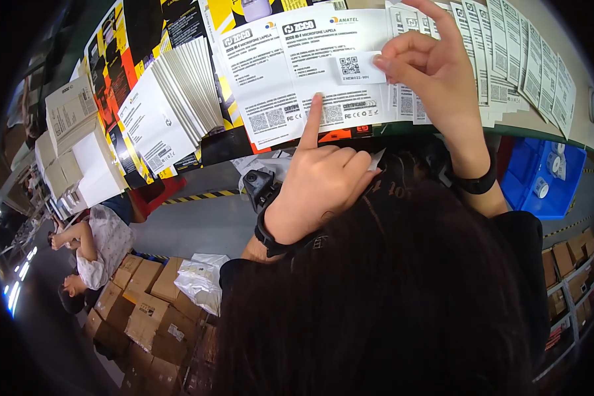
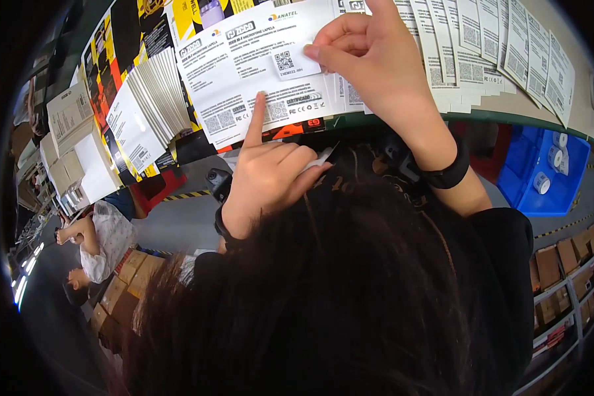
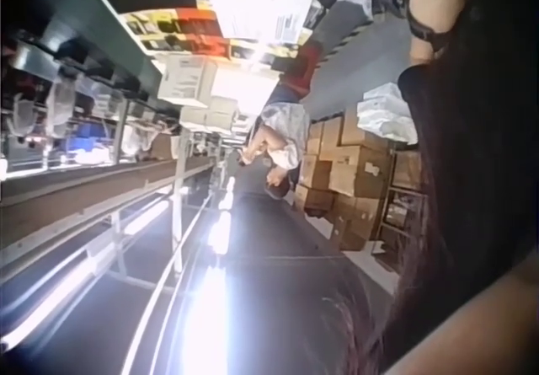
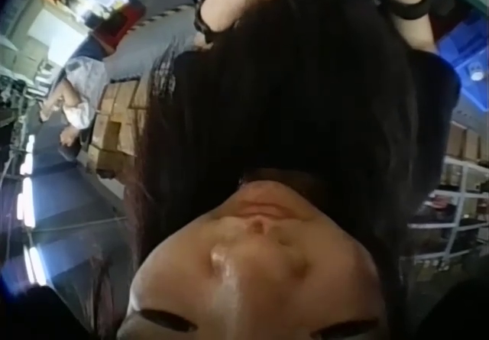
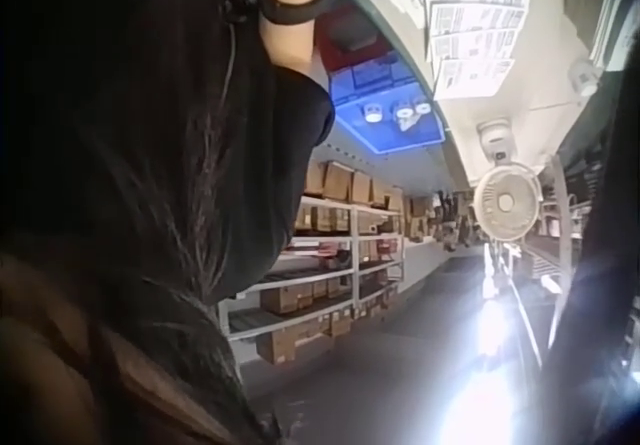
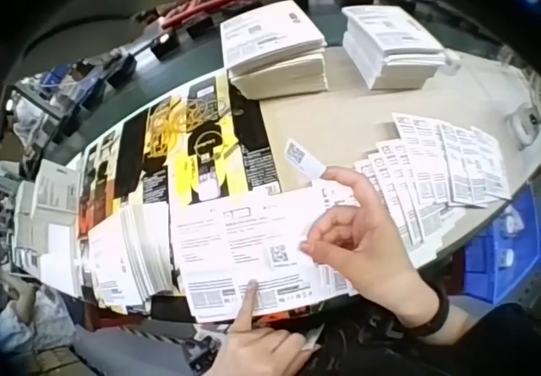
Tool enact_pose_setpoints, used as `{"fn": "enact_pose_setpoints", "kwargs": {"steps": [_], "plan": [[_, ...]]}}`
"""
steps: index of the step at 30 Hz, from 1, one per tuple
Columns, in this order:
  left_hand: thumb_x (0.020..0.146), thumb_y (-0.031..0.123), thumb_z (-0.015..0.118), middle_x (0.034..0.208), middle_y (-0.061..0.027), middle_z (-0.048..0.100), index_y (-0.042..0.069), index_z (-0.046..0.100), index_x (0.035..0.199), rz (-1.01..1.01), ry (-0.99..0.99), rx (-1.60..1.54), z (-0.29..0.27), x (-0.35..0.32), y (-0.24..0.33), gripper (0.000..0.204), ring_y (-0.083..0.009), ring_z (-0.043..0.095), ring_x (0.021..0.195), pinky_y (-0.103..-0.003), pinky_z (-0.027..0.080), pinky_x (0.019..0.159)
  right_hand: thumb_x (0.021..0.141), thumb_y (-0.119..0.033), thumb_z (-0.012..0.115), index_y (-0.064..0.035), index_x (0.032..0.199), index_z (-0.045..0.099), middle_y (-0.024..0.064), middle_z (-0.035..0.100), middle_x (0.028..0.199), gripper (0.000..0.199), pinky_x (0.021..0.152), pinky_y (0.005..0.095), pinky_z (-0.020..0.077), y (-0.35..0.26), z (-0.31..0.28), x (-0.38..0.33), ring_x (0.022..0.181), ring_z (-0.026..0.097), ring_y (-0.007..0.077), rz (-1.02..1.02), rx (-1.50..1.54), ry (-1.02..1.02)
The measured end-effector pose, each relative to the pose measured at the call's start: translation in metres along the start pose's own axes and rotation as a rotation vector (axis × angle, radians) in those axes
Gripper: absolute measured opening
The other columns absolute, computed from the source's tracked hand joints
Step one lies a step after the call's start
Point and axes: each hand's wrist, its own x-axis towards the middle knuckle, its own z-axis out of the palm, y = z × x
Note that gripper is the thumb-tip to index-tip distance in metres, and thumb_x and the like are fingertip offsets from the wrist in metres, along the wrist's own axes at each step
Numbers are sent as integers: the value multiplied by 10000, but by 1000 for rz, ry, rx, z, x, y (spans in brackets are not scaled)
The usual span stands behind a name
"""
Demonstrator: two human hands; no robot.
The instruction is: Peeling and applying labels to product documentation on an assembly line.
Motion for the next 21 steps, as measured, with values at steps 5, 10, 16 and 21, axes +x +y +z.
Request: {"fn": "enact_pose_setpoints", "kwargs": {"steps": [5, 10, 16, 21], "plan": [[648, 144, 714, 477, -26, 468, 65, 505, 611, 29, 1, -25, 2, -6, -17, 226, -188, 527, 457, -570, 246, 1029, 752, 109, 602, -57, 1301, 230, 52, 559, 751, 684, 621, 162, 429, 6, 16, 5, 692, 557, 79, 35, -40, 2], [639, 145, 712, 470, -22, 461, 69, 487, 598, 39, 14, -21, 7, -11, -29, 241, -184, 521, 445, -568, 245, 1033, 751, 104, 606, -62, 1300, 237, 45, 551, 742, 681, 609, 155, 419, 18, 26, 12, 678, 547, 71, 44, -74, 23], [630, 145, 704, 469, -17, 457, 71, 473, 591, 46, 19, -7, 12, -15, -36, 247, -176, 522, 443, -563, 239, 1040, 749, 103, 608, -62, 1295, 249, 39, 543, 735, 674, 598, 153, 413, 26, 32, 15, 668, 540, 66, 43, -98, 52], [628, 146, 702, 468, -18, 454, 71, 472, 592, 48, 27, -10, 14, -16, -40, 245, -174, 523, 444, -557, 239, 1044, 747, 104, 607, -60, 1293, 253, 38, 541, 736, 671, 596, 151, 411, 28, 34, 15, 667, 539, 65, 52, -165, 69]]}}
